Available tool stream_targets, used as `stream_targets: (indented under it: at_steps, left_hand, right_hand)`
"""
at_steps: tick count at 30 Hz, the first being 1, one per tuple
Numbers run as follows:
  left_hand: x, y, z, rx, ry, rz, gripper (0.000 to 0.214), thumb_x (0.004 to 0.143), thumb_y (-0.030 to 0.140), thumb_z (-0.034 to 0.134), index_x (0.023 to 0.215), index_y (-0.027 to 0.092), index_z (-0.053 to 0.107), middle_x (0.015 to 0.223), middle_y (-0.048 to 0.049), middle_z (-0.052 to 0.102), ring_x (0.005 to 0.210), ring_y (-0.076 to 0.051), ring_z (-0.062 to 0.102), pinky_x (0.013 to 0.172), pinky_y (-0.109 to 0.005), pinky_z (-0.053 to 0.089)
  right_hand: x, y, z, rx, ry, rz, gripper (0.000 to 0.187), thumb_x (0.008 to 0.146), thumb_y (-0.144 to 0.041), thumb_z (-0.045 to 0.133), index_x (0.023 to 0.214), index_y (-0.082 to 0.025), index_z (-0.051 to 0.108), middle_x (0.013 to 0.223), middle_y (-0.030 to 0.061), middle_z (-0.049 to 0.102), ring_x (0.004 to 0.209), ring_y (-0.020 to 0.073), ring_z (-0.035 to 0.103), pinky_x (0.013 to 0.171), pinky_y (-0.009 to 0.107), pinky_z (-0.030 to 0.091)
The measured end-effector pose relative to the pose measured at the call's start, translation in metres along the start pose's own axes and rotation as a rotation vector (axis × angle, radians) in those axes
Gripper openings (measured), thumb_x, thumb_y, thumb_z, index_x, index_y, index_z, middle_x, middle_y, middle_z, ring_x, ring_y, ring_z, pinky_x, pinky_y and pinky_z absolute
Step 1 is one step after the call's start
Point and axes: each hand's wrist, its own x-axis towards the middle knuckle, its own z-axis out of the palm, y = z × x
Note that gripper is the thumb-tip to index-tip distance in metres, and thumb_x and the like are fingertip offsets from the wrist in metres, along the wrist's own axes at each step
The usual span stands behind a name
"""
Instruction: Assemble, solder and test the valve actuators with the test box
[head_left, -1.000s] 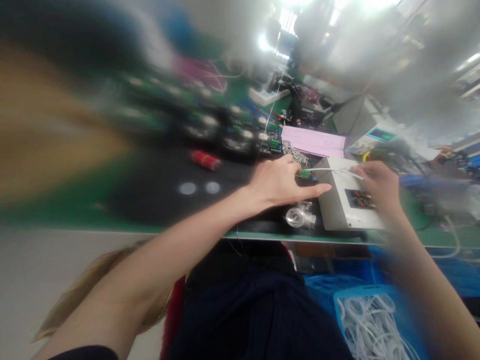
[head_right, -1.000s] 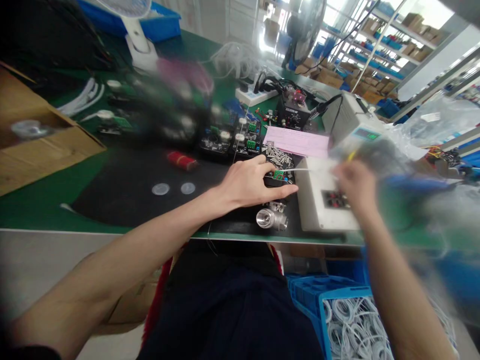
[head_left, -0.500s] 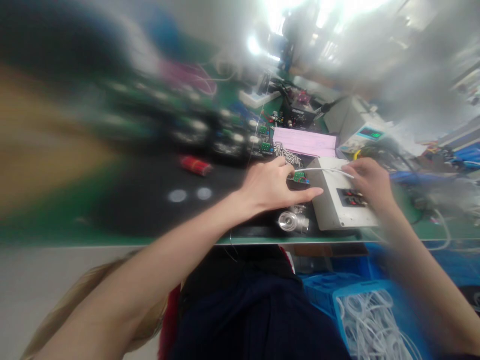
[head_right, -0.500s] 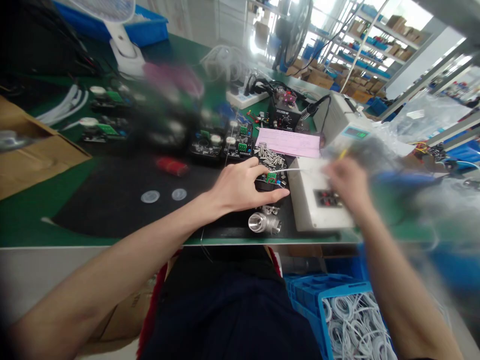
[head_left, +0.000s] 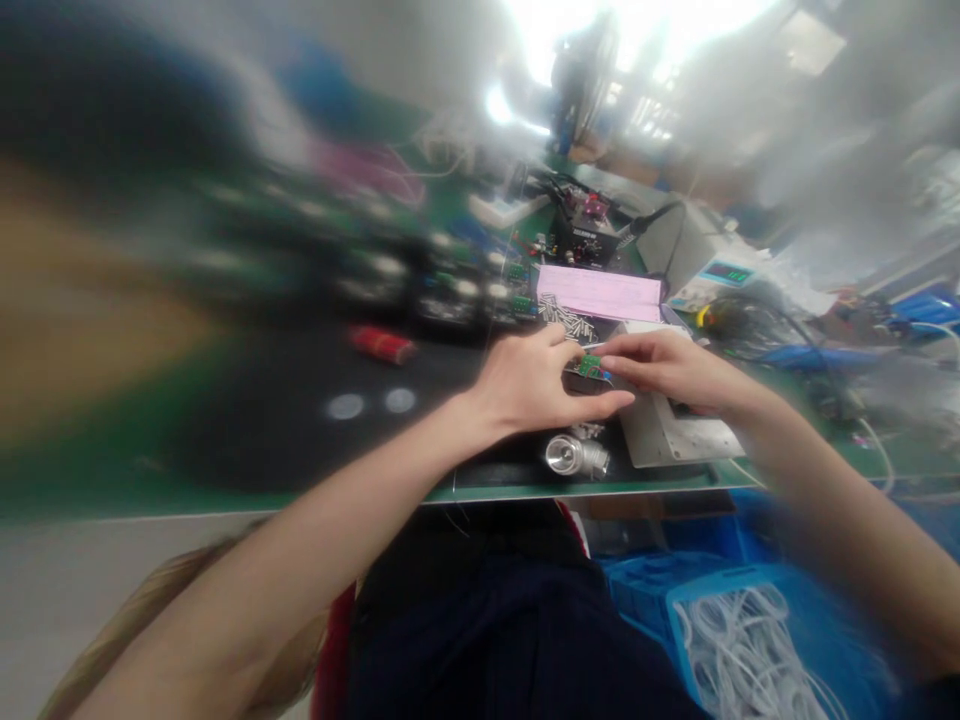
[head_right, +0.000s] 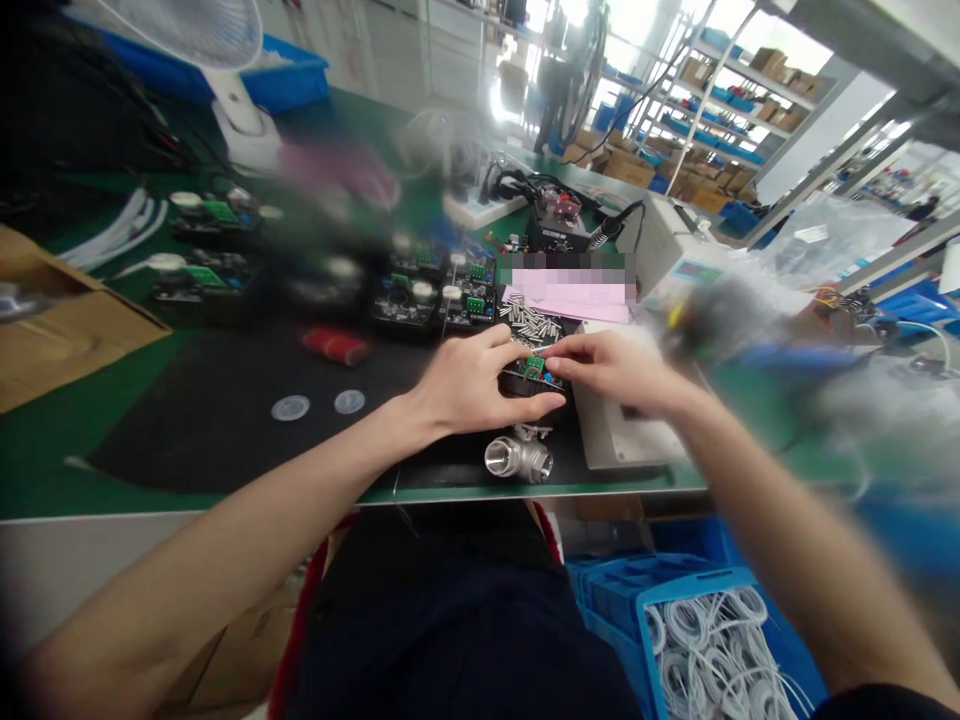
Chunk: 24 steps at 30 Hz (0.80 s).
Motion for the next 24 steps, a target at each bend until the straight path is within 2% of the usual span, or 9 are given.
stream_targets:
  at_steps: [3, 6, 9, 12, 18, 24]
  left_hand:
    - [0.000, 0.000, 0.000, -0.007, -0.002, -0.022, 0.082, 0.082, 0.092, 0.057, 0.113, 0.020, 0.082, 0.097, -0.0063, 0.071, 0.081, -0.023, 0.072, 0.071, -0.038, 0.052]
    - [0.000, 0.001, 0.000, -0.017, -0.011, -0.047, 0.082, 0.081, 0.093, 0.056, 0.108, 0.020, 0.083, 0.096, -0.0065, 0.072, 0.082, -0.024, 0.072, 0.072, -0.038, 0.051]
    - [0.000, 0.001, -0.001, -0.028, -0.007, -0.064, 0.081, 0.081, 0.094, 0.056, 0.104, 0.021, 0.083, 0.098, -0.0066, 0.072, 0.082, -0.024, 0.071, 0.073, -0.039, 0.050]
    - [0.000, 0.002, -0.001, -0.032, 0.011, -0.059, 0.079, 0.080, 0.094, 0.057, 0.100, 0.021, 0.082, 0.096, -0.0061, 0.072, 0.080, -0.023, 0.070, 0.072, -0.039, 0.049]
    - [0.000, 0.002, -0.001, -0.055, 0.035, -0.053, 0.080, 0.081, 0.094, 0.054, 0.096, 0.021, 0.082, 0.095, -0.0063, 0.072, 0.079, -0.024, 0.071, 0.071, -0.039, 0.049]
    - [0.000, 0.002, -0.001, -0.047, 0.032, -0.051, 0.082, 0.080, 0.094, 0.054, 0.098, 0.019, 0.082, 0.096, -0.0081, 0.072, 0.080, -0.025, 0.071, 0.072, -0.040, 0.050]
  right_hand:
    - [0.001, 0.003, 0.000, 0.026, 0.027, 0.049, 0.046, 0.087, -0.066, 0.079, 0.115, -0.030, 0.085, 0.103, 0.0050, 0.083, 0.096, 0.0284, 0.073, 0.085, 0.042, 0.059]
    - [0.000, 0.001, 0.002, 0.058, 0.046, 0.116, 0.050, 0.080, -0.069, 0.085, 0.107, -0.028, 0.086, 0.088, 0.0056, 0.081, 0.088, 0.0275, 0.071, 0.074, 0.038, 0.059]
    - [0.000, 0.000, 0.007, 0.131, 0.056, 0.196, 0.053, 0.078, -0.071, 0.085, 0.101, -0.023, 0.084, 0.083, 0.0063, 0.077, 0.078, 0.0231, 0.068, 0.066, 0.033, 0.055]
    - [-0.001, 0.001, 0.012, 0.235, 0.054, 0.273, 0.056, 0.077, -0.071, 0.086, 0.104, -0.022, 0.081, 0.082, 0.0049, 0.074, 0.069, 0.0176, 0.062, 0.060, 0.029, 0.050]
    - [-0.001, 0.006, 0.017, 0.369, 0.068, 0.312, 0.050, 0.076, -0.064, 0.091, 0.103, -0.024, 0.080, 0.085, 0.0044, 0.073, 0.078, 0.0195, 0.066, 0.067, 0.031, 0.055]
    - [0.001, 0.007, 0.019, 0.381, 0.071, 0.275, 0.049, 0.075, -0.064, 0.092, 0.103, -0.025, 0.080, 0.087, 0.0049, 0.073, 0.082, 0.0217, 0.067, 0.073, 0.035, 0.057]
